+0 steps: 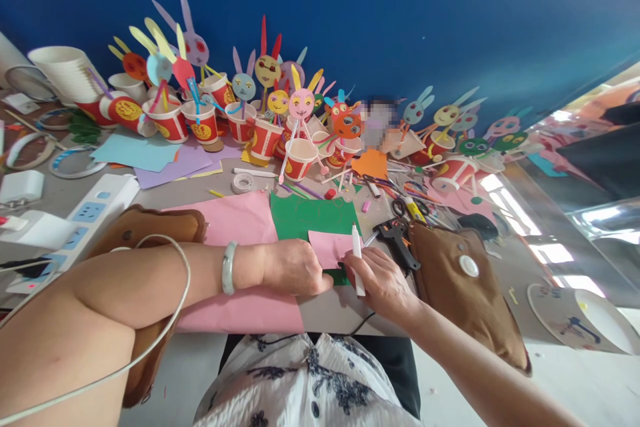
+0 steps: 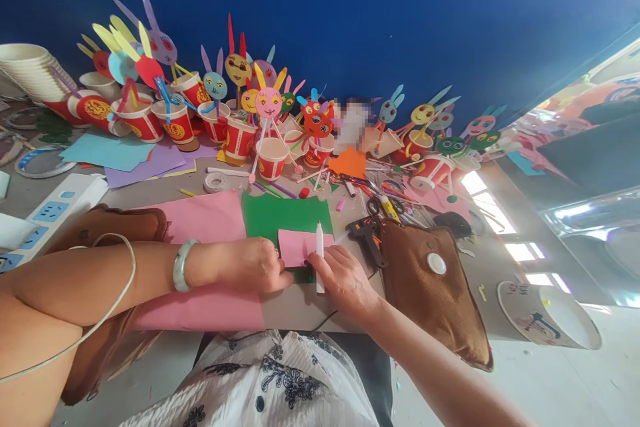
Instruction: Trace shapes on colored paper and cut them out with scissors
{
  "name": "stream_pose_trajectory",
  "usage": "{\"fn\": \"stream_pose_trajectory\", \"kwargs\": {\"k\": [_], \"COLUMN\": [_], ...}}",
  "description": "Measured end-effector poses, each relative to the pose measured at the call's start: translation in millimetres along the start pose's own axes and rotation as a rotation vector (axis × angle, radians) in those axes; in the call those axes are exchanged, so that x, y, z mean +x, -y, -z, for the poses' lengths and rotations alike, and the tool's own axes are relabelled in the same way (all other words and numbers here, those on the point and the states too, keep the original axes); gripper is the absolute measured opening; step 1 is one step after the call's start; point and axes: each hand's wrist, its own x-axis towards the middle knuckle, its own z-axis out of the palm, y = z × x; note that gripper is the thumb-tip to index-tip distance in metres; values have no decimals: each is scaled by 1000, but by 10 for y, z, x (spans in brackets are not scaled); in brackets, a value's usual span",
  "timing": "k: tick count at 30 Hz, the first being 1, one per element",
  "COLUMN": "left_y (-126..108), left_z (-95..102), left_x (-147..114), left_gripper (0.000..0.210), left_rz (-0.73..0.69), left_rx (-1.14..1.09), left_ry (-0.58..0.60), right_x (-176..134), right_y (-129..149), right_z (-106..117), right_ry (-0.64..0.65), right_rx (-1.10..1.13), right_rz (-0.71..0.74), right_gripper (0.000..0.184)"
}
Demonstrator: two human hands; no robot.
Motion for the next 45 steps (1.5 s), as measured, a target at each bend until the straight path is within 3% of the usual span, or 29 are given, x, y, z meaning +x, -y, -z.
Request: {"fn": "stream_pose_trajectory", "kwargs": {"k": [11,25,29,33,36,38,41,44,45], "left_y": [49,63,45,35,51,70,90,88,84], "left_z": [-150,-166,-23,68,69,53,15,-28,-39], "left_x": [46,36,-2,-24,-23,-21,-19,-17,-15], "left_gripper": [15,11,12,14,13,14,17,16,16], "left_rz": [190,146,43,-108,-100,-79,-59,-45,-40], "left_rx": [96,120,105,76,82,97,103,88,82], "left_ry": [-103,-158,-194,-176,-130,-120,-130,-133,-128], "right_x": [54,38,77,241,338,325,181,-18,-71], "right_y": [-5,-11,-10,-5,-63,-180,-500,-893,-1006], "right_z": [-7,-17,-47,-42,64,196,421,580,610], "right_ry": [-37,29,-3,-180,-321,-397,-466,-473,-413], "right_rx": [7,-24,119,472,589,416,-158,-459,-494], "right_rz": [14,-11,-215,-538,-623,-609,-529,-521,-548], "right_gripper": [29,18,17,16,20,21,17,12,10]}}
